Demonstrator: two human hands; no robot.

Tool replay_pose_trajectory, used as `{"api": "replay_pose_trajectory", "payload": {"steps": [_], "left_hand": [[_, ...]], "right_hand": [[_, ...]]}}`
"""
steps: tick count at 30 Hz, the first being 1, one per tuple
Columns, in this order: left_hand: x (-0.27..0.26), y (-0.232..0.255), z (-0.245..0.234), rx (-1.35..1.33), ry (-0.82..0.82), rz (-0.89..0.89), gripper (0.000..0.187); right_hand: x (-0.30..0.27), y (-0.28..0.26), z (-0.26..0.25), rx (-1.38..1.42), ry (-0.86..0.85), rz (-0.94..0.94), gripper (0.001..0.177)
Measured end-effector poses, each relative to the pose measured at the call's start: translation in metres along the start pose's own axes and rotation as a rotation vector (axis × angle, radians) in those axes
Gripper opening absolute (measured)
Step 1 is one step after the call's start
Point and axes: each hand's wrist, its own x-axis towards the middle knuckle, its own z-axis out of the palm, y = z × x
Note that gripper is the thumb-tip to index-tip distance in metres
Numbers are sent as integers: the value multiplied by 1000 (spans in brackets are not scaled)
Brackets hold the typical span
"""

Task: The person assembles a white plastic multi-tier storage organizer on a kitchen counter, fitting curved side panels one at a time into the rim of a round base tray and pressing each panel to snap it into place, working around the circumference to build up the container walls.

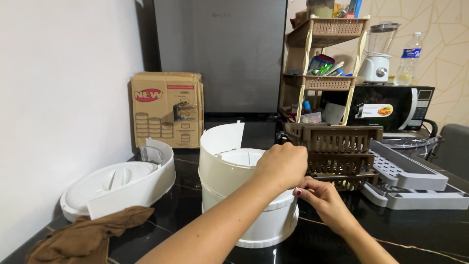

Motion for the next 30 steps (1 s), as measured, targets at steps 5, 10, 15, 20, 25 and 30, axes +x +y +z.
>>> {"api": "replay_pose_trajectory", "payload": {"steps": [5, 10, 15, 20, 25, 30], "left_hand": [[2, -3, -8, -20, -53, 35, 34], [3, -49, -51, 89, -193, 319, 63], [-23, -107, -60, 35, -391, 146, 52], [-18, -108, -54, 50, -400, 167, 52], [-16, -104, -59, 111, -423, 186, 48], [-7, -96, -56, 226, -436, 288, 49]], "right_hand": [[-4, 0, 5, -76, 50, -8, 19], [0, 15, -2, -84, 69, -36, 26], [2, 23, -14, 45, 96, 52, 31], [0, 28, -15, 130, 134, 153, 31], [-4, 29, -20, 165, 65, 93, 31], [-5, 24, -27, 199, 38, 103, 30]]}}
